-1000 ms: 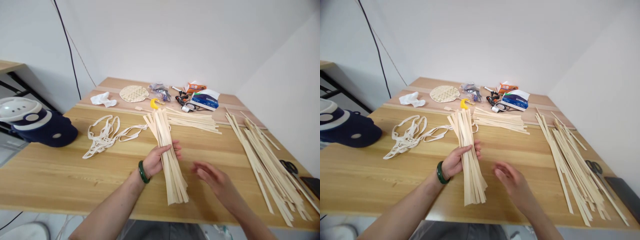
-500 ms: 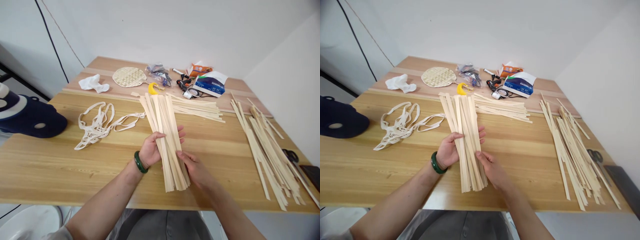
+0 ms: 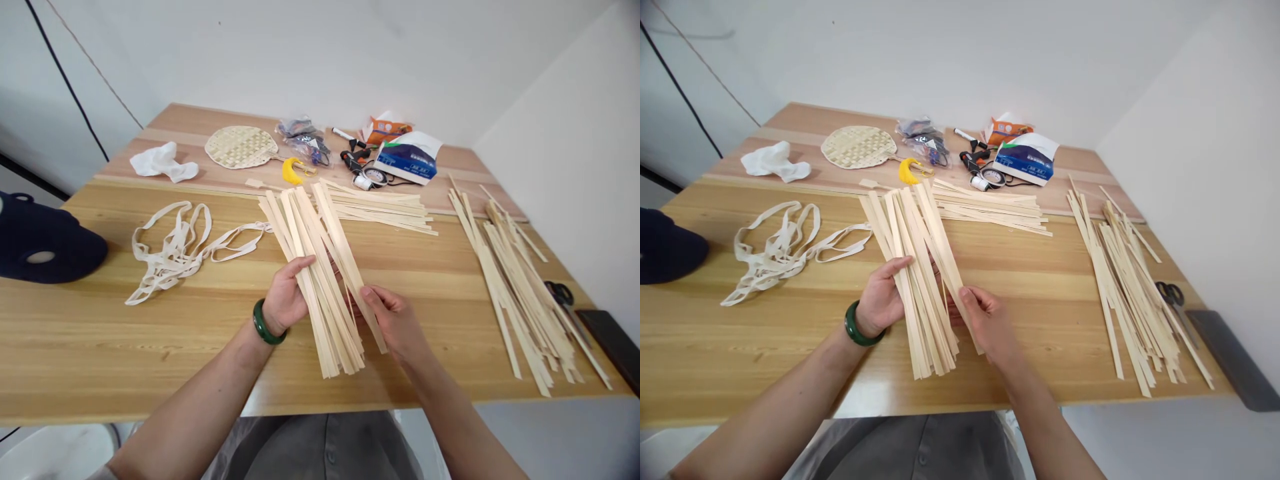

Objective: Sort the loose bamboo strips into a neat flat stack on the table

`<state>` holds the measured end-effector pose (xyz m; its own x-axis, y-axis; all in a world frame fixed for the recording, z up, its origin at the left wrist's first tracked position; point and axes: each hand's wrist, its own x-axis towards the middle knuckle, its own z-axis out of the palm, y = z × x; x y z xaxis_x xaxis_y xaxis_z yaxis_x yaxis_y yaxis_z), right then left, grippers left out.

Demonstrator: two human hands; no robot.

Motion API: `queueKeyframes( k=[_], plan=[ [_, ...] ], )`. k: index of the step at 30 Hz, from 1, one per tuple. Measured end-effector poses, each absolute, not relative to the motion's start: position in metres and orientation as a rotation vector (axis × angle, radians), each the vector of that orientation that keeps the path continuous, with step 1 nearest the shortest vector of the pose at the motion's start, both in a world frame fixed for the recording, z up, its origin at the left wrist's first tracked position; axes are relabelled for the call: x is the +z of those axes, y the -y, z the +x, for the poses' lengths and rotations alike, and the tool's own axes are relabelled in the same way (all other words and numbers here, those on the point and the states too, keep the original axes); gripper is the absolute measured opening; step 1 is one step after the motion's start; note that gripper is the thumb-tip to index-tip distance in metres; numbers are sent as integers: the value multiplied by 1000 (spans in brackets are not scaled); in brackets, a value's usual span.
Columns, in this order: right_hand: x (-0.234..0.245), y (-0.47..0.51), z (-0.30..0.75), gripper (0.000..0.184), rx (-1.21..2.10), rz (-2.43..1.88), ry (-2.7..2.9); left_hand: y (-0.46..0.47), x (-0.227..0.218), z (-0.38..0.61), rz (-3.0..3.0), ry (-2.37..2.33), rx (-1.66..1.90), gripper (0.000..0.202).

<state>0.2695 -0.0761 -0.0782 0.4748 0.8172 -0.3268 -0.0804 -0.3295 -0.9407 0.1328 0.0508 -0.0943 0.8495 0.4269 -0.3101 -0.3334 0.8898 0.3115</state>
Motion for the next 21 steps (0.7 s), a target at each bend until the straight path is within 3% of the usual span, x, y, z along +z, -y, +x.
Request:
queueKeyframes(
  k=[6,11,14,18,21],
  plan=[
    [-75,78,272,37,1047,-1664,708,-51,-96,133,244,-417,392,23],
    [-84,76,272,40,1109,-1647,664,-49,-92,136,265,-389,390,34],
    [-89,73,269,42,950,-1631,726,-49,-91,137,271,-376,395,40],
    [-91,72,264,25,701,-1661,931,-49,-92,138,273,-394,428,41],
    [-92,69,260,24,678,-1712,1020,-47,-93,139,268,-420,451,37]
  ],
)
